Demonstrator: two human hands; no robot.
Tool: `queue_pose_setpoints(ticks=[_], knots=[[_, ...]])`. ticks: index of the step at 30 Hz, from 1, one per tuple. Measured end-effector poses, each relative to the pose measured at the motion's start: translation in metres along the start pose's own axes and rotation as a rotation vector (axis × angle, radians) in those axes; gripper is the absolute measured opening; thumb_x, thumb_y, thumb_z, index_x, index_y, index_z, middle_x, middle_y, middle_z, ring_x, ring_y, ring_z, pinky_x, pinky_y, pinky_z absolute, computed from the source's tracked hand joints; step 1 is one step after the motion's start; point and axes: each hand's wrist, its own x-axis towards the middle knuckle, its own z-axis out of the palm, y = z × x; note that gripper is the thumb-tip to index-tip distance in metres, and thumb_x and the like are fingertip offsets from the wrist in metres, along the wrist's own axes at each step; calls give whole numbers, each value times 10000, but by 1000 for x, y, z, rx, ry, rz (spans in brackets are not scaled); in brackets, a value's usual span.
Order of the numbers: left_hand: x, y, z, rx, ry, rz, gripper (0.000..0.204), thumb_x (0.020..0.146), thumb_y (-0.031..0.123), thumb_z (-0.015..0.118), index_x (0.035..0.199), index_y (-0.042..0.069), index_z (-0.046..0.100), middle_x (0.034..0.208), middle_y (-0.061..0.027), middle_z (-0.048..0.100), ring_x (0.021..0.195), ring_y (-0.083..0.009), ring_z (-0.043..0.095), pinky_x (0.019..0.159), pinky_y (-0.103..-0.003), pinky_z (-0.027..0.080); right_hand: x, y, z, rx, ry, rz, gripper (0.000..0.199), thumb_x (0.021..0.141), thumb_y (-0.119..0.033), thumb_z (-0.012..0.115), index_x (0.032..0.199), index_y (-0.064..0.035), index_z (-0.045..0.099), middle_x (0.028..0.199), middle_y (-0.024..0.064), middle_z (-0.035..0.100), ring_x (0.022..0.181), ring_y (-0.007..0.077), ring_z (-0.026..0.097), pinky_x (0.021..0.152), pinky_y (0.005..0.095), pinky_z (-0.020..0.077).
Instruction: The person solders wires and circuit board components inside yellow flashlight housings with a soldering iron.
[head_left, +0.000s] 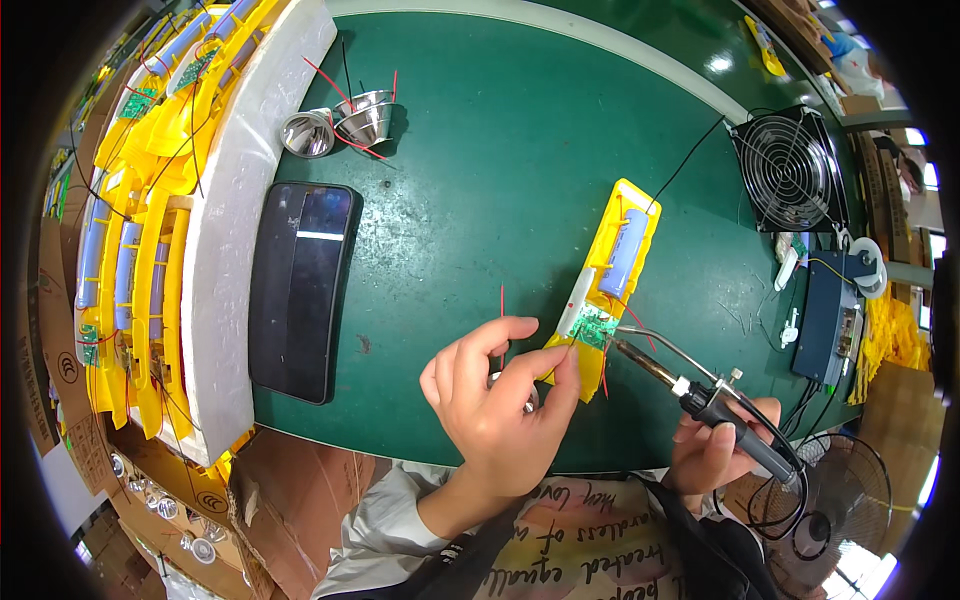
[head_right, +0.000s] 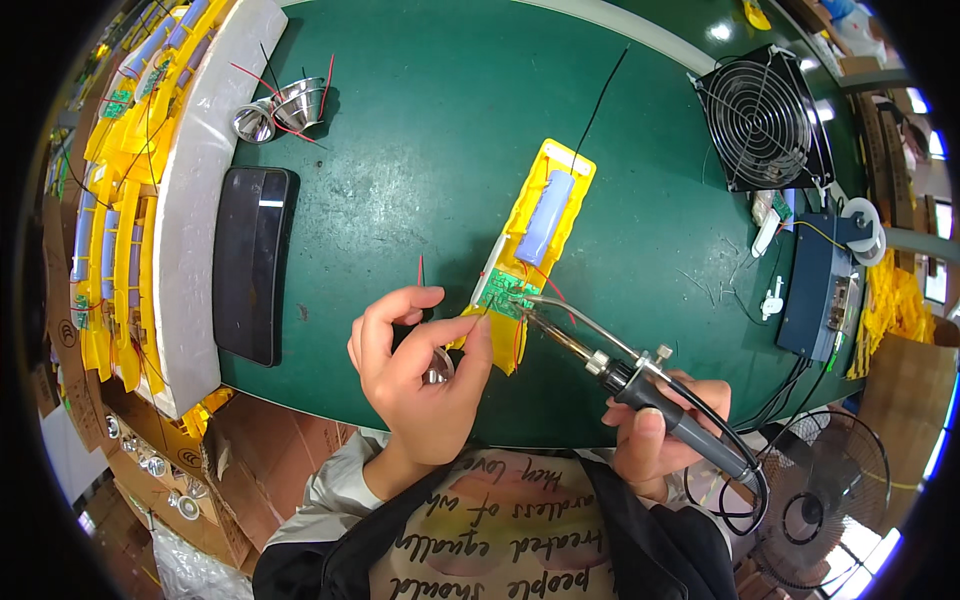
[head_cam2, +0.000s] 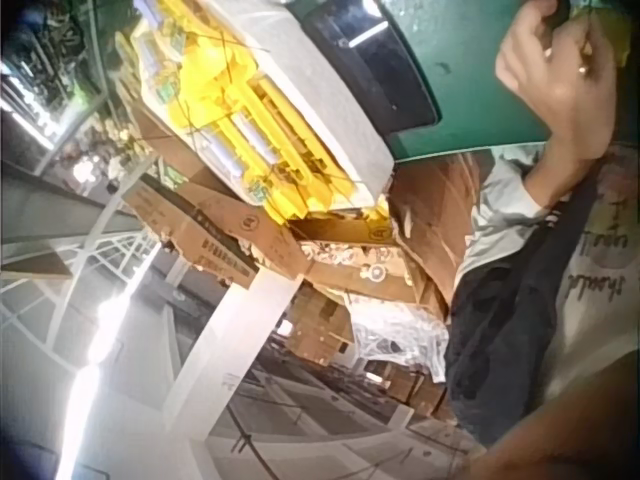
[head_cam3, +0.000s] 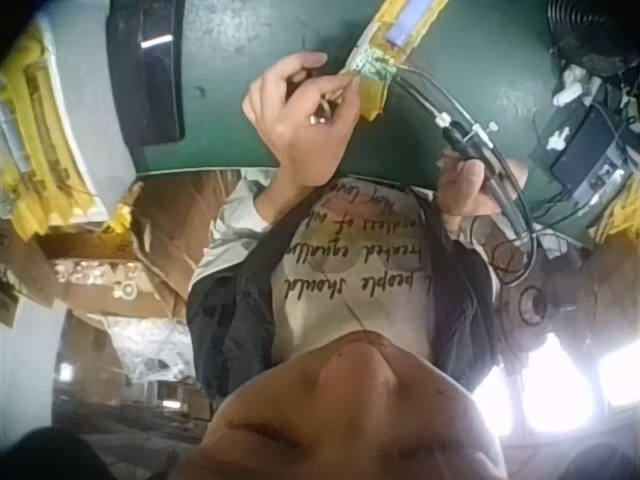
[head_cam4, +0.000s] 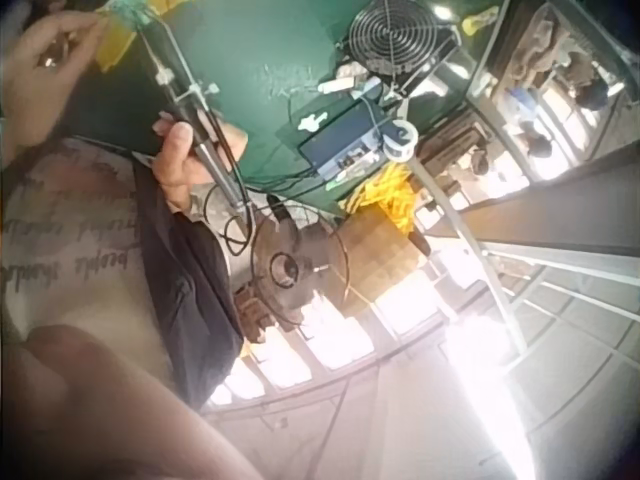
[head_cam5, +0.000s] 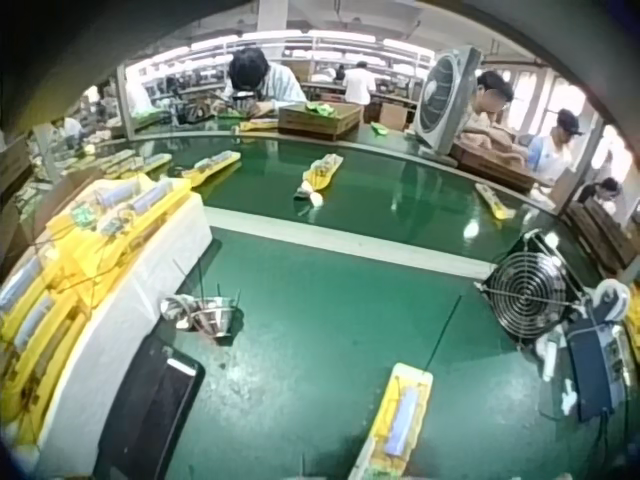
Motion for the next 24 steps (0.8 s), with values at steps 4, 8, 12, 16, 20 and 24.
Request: queue_pose_setpoints(ticks=[4,8,12,16,20,24], knots=[[0,1,1,6,26,4,146,556,33,698,668,93,626,895,-21,536,735,-169,450,700,-291,337,0,-3,-8,67,62,-31,430,722,-320,642,840,-26,352,558,110,523,406,118,504,381,191,418],[0,1,3,-1,38,2,133,565,36,695,659,89,618,888,-12,536,735,-165,452,701,-291,338,0,-5,-16,88,120,-16,407,713,-295,646,830,-26,364,553,94,500,405,128,500,380,199,425],[-1,0,4,35,48,28,125,590,43,683,671,84,598,855,5,585,756,-173,464,714,-298,341,-3,1,-23,119,158,-63,373,724,-264,623,841,-8,376,567,86,462,390,124,474,365,208,412],[-2,0,3,56,46,83,118,611,44,667,690,79,586,814,3,630,772,-189,480,735,-311,344,-5,4,-34,139,140,-89,328,740,-224,595,850,-2,381,594,96,459,387,127,463,365,206,405],[2,-6,-6,36,11,124,111,608,32,660,681,67,585,795,-5,635,762,-198,499,727,-311,362,-6,14,-48,148,201,-128,232,768,-133,541,860,8,382,620,107,468,411,132,471,369,205,401],[13,-28,-40,33,-160,315,112,582,14,658,660,45,585,826,-58,627,790,-217,517,729,-313,396,-7,24,-60,126,237,-99,183,778,-74,519,865,8,381,624,115,482,420,119,466,389,205,406]])
